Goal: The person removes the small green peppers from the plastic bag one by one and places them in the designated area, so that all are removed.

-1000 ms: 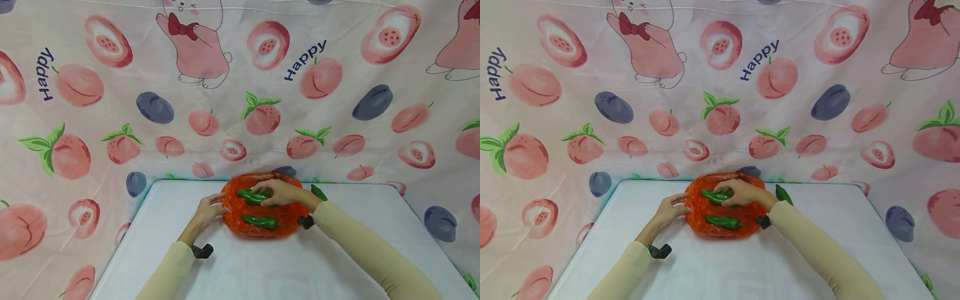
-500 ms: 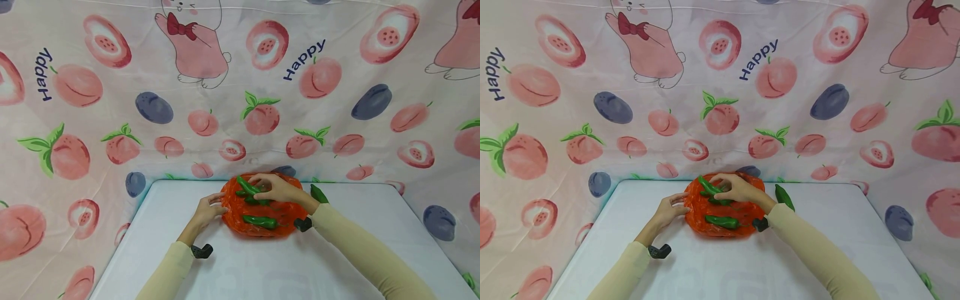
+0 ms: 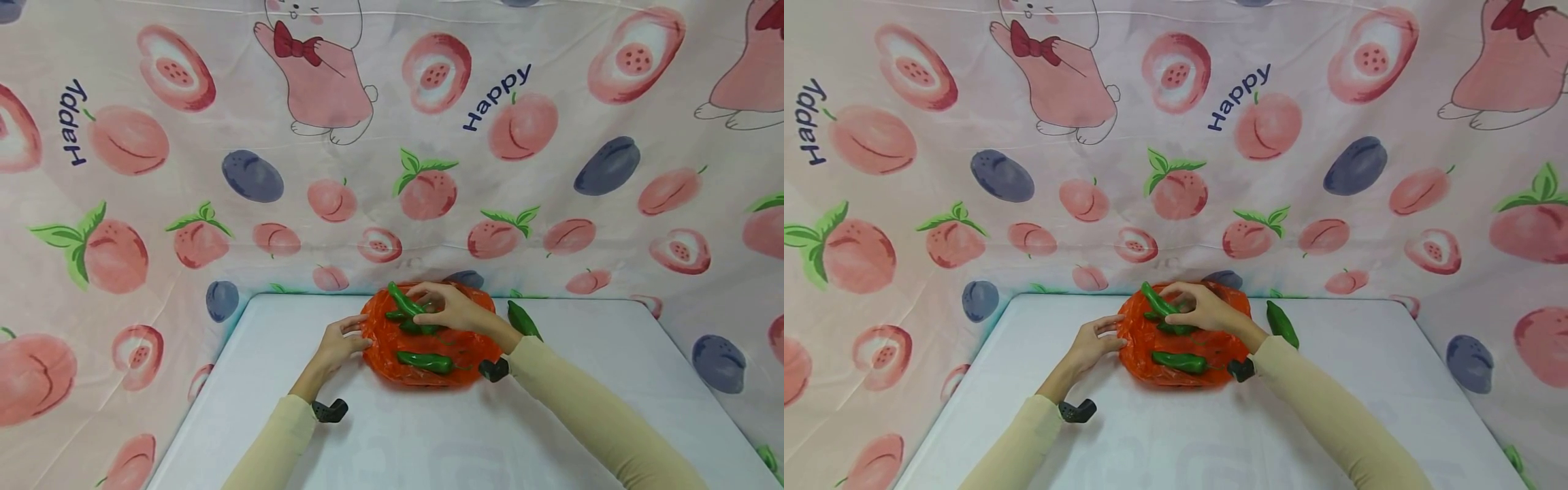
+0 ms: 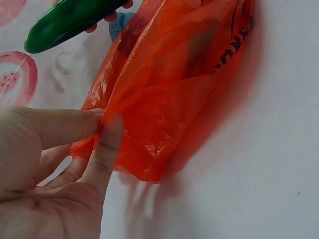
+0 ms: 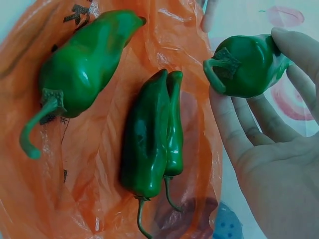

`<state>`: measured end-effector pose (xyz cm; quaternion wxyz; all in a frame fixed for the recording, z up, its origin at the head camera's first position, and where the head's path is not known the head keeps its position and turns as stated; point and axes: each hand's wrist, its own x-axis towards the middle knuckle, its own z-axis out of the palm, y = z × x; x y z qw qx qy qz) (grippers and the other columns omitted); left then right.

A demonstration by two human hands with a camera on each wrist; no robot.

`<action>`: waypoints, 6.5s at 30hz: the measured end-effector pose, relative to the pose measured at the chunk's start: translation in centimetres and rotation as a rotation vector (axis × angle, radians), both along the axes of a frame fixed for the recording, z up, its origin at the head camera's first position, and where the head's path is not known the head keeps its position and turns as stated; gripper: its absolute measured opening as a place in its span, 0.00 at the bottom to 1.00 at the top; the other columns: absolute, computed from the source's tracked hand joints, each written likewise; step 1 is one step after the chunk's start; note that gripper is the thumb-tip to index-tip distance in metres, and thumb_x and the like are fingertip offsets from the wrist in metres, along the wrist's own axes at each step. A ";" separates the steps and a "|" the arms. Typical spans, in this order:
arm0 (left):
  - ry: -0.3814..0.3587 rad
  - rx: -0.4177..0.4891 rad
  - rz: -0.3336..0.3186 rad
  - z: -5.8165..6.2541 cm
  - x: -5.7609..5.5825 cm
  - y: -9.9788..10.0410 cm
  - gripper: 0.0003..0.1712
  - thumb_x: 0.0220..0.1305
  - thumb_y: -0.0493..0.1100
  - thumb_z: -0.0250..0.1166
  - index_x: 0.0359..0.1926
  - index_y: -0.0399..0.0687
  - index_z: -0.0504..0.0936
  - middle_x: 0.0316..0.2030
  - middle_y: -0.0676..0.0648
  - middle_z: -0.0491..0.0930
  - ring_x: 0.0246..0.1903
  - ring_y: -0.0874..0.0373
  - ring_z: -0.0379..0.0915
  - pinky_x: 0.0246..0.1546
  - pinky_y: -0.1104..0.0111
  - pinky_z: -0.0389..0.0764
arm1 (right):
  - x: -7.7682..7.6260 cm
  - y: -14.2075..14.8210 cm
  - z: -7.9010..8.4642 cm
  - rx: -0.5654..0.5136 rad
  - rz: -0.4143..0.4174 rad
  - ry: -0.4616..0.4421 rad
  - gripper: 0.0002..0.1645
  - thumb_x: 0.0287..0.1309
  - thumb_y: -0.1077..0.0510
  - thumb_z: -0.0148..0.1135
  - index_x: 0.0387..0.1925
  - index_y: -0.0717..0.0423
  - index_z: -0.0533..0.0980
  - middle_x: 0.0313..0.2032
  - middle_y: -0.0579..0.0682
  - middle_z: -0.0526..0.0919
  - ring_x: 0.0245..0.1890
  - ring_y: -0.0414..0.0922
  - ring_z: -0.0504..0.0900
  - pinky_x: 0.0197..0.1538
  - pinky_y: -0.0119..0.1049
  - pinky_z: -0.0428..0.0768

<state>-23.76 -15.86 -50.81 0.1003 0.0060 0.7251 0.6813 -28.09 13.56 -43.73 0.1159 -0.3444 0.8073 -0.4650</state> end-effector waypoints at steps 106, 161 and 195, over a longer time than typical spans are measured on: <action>0.007 -0.033 0.025 0.3 -0.5 0.5 0.33 0.59 0.28 0.71 0.67 0.42 0.78 0.57 0.36 0.77 0.41 0.56 0.82 0.47 0.60 0.86 | 4.2 23.3 -3.3 0.189 -0.535 -0.044 0.37 0.65 0.47 0.70 0.70 0.55 0.70 0.60 0.66 0.78 0.57 0.65 0.79 0.50 0.57 0.85; -0.007 -0.044 0.035 0.1 -0.6 0.5 0.32 0.60 0.29 0.70 0.67 0.43 0.78 0.58 0.36 0.77 0.43 0.55 0.79 0.43 0.67 0.85 | 2.9 23.1 -7.3 0.297 -0.635 -0.150 0.38 0.68 0.40 0.65 0.69 0.58 0.70 0.61 0.74 0.73 0.61 0.69 0.72 0.56 0.66 0.78; -0.021 -0.055 0.020 -0.2 -0.2 0.4 0.34 0.61 0.28 0.69 0.69 0.38 0.75 0.61 0.33 0.74 0.42 0.54 0.80 0.52 0.51 0.84 | 2.6 23.1 -6.3 0.408 -0.515 -0.129 0.38 0.70 0.42 0.64 0.69 0.62 0.67 0.59 0.77 0.74 0.56 0.70 0.77 0.52 0.60 0.83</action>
